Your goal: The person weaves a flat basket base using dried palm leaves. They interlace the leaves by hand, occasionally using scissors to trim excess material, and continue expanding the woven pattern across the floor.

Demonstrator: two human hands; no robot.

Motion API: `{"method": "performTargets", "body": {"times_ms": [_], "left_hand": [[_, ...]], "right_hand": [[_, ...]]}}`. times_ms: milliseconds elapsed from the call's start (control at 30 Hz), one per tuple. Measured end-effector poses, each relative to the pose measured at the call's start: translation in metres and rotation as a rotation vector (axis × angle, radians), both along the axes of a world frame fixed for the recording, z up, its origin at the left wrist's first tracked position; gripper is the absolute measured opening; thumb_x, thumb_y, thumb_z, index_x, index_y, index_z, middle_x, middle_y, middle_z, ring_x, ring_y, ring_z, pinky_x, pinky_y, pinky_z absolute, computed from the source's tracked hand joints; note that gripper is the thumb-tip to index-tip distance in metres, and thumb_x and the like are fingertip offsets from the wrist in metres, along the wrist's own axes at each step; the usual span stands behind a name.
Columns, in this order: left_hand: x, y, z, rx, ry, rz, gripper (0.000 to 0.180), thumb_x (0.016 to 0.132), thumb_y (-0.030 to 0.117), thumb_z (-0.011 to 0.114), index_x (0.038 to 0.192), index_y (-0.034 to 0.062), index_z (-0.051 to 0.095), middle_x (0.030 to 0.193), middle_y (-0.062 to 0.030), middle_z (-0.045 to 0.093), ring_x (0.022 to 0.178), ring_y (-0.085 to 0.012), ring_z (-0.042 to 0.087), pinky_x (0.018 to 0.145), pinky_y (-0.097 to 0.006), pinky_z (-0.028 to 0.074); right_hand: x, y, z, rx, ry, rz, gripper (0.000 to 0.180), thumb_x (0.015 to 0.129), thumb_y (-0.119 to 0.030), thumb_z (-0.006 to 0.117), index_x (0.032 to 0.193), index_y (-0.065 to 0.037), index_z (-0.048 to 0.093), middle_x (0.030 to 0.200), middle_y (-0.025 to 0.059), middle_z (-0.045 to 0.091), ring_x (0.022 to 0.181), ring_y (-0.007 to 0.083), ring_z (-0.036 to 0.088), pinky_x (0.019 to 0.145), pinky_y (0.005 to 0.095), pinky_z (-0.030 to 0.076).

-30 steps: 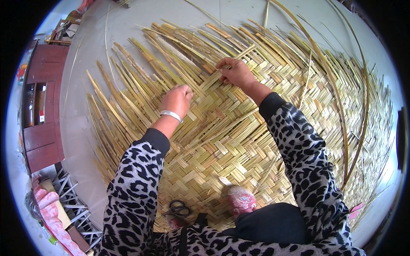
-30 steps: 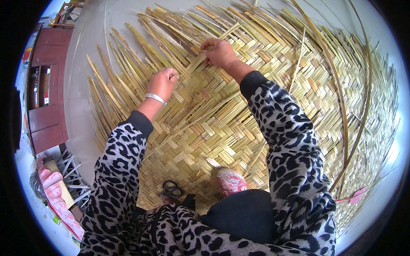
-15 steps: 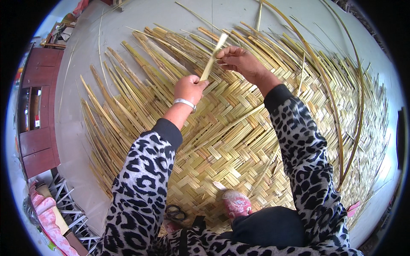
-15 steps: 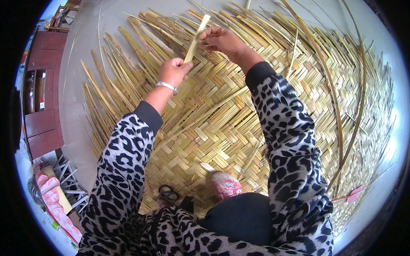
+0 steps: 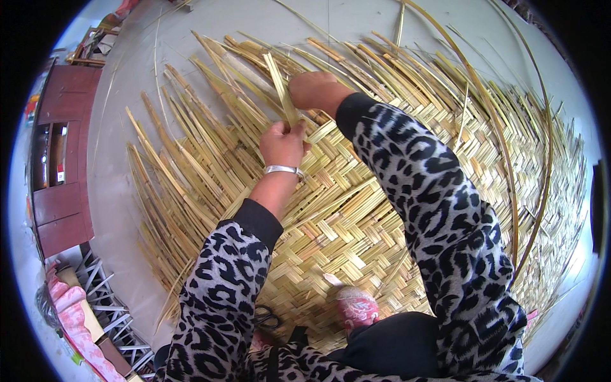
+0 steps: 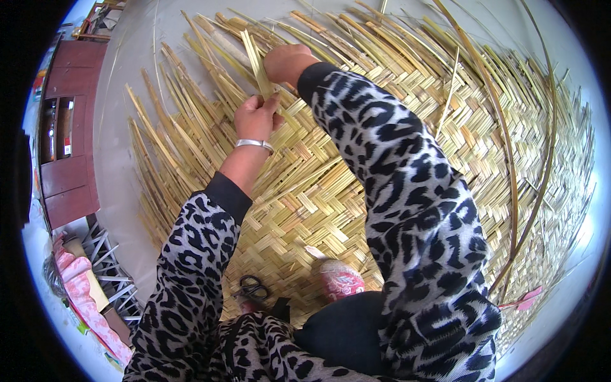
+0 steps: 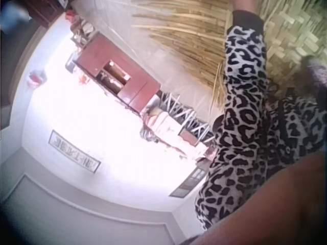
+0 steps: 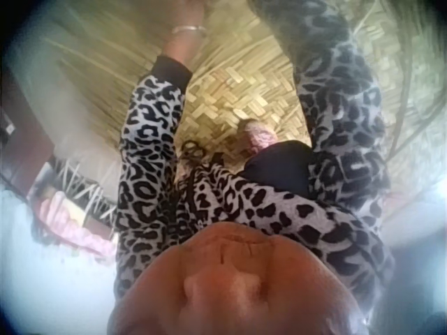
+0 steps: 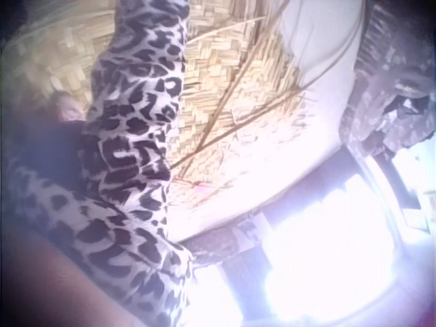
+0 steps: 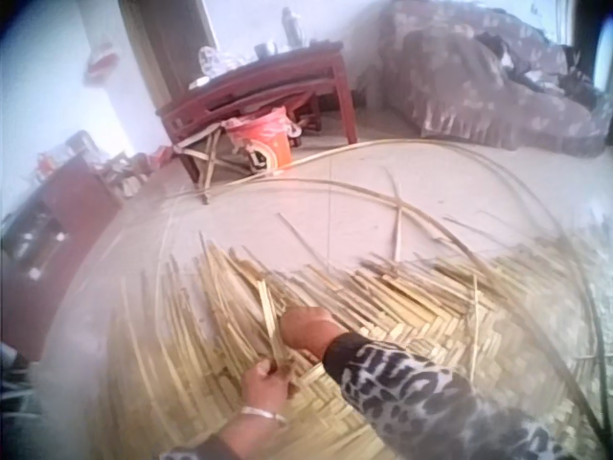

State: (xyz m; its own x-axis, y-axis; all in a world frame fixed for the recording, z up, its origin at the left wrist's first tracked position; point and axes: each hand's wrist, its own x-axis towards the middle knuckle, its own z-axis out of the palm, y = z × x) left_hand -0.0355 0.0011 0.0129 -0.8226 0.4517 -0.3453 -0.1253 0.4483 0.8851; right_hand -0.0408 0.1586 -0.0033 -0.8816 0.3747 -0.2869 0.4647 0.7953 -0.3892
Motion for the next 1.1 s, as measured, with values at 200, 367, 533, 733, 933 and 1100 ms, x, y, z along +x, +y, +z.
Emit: {"method": "performTargets", "body": {"times_ms": [200,367,533,733,933,1100], "left_hand": [[0.001,-0.005,0.007,0.039,-0.008,0.018,0.022,0.086,0.017,0.069,0.074,0.0014,0.059,0.062,-0.0044,0.058,0.048,-0.0133,0.059,0.043,-0.026,0.043],[0.000,0.001,-0.001,0.076,-0.057,0.117,0.025,0.086,0.016,0.069,0.070,0.0044,0.055,0.059,-0.0047,0.056,0.046,-0.0146,0.058,0.041,-0.026,0.043],[-0.010,0.016,-0.021,0.044,-0.115,0.092,0.024,0.087,0.013,0.068,0.070,0.0056,0.053,0.061,-0.0042,0.056,0.047,-0.0144,0.058,0.040,-0.027,0.042],[-0.023,0.021,-0.037,-0.115,-0.079,-0.221,0.011,0.089,0.014,0.065,0.085,0.0046,0.062,0.070,-0.0023,0.059,0.050,-0.0120,0.057,0.041,-0.025,0.042],[-0.041,0.030,-0.031,-0.303,-0.150,-0.417,0.023,0.090,0.017,0.063,0.108,0.0024,0.061,0.085,-0.0031,0.063,0.059,-0.0129,0.062,0.050,-0.026,0.046],[-0.035,0.030,-0.028,-0.315,-0.100,-0.416,0.031,0.090,0.015,0.062,0.117,0.0009,0.059,0.089,-0.0049,0.065,0.064,-0.0131,0.064,0.054,-0.025,0.048]], "right_hand": [[-0.014,0.006,-0.008,-0.023,0.019,-0.103,0.036,0.081,-0.032,0.065,0.108,-0.008,0.071,0.112,0.0106,0.069,0.106,0.0286,0.065,0.084,0.0386,0.052],[-0.016,0.034,-0.024,-0.377,0.111,-0.216,0.051,0.067,-0.047,0.081,0.092,-0.003,0.072,0.086,0.0111,0.070,0.071,0.0214,0.064,0.064,0.0367,0.050],[0.012,0.037,-0.016,-0.968,0.231,-0.182,0.034,0.081,-0.037,0.076,0.094,-0.007,0.066,0.072,-0.0018,0.053,0.066,0.0081,0.044,0.060,0.0265,0.038],[0.030,0.033,-0.014,-1.255,0.304,-0.237,0.035,0.085,-0.028,0.073,0.107,-0.002,0.063,0.094,0.0002,0.063,0.082,0.0085,0.054,0.076,0.0246,0.045],[0.052,0.033,-0.029,-1.336,0.452,-0.313,0.023,0.083,-0.020,0.074,0.099,-0.005,0.070,0.079,-0.0002,0.064,0.065,0.0083,0.053,0.057,0.0238,0.044],[0.070,0.033,-0.040,-1.243,0.500,-0.438,0.024,0.085,-0.011,0.066,0.108,-0.004,0.067,0.088,0.0004,0.063,0.076,0.0072,0.056,0.066,0.0237,0.050]]}}
